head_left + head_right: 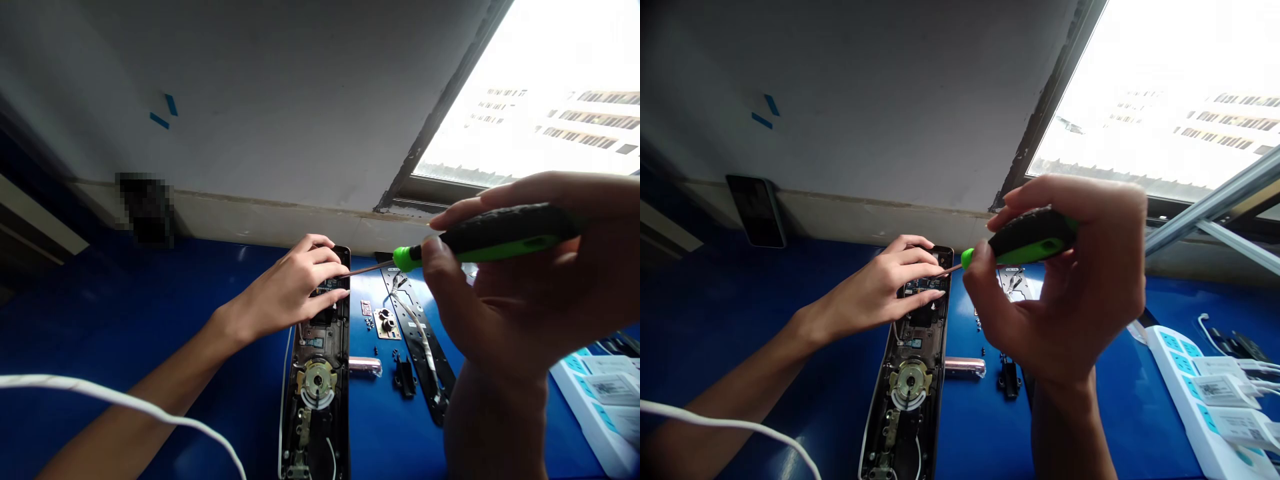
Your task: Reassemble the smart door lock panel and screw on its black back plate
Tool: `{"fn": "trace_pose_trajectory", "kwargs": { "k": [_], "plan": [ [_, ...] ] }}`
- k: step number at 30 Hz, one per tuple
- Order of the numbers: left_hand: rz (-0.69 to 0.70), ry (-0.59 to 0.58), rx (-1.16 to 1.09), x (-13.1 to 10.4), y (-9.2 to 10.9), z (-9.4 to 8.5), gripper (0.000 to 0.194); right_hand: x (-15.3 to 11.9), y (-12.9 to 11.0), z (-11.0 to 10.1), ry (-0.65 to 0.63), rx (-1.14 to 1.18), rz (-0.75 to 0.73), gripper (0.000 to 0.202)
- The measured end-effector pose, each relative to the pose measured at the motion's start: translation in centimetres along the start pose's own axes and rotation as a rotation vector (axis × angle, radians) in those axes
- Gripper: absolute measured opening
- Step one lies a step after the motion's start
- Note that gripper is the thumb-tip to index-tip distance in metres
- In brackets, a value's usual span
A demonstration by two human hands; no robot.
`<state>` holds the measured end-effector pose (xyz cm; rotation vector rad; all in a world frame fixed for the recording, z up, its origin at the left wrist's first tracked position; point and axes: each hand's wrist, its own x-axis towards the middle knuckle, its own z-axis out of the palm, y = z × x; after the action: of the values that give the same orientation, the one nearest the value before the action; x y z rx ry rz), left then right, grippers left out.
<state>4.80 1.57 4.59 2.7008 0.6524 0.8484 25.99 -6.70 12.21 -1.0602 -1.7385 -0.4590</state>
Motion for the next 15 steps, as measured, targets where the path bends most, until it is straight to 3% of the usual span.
{"fn": "trace_pose_trajectory", "kwargs": {
  "k": [7, 15],
  "plan": [
    [-0.027, 0.026, 0.020, 0.1, -0.1, -0.1, 0.012, 0.1, -0.1, -0.9, -0.090, -0.057, -0.007, 0.053],
    [-0.036, -0.043, 0.009, 0.1, 0.7, -0.3, 0.011, 0.2, 1.2, -0.8, -0.124, 0.108, 0.003, 0.051]
  ]
}}
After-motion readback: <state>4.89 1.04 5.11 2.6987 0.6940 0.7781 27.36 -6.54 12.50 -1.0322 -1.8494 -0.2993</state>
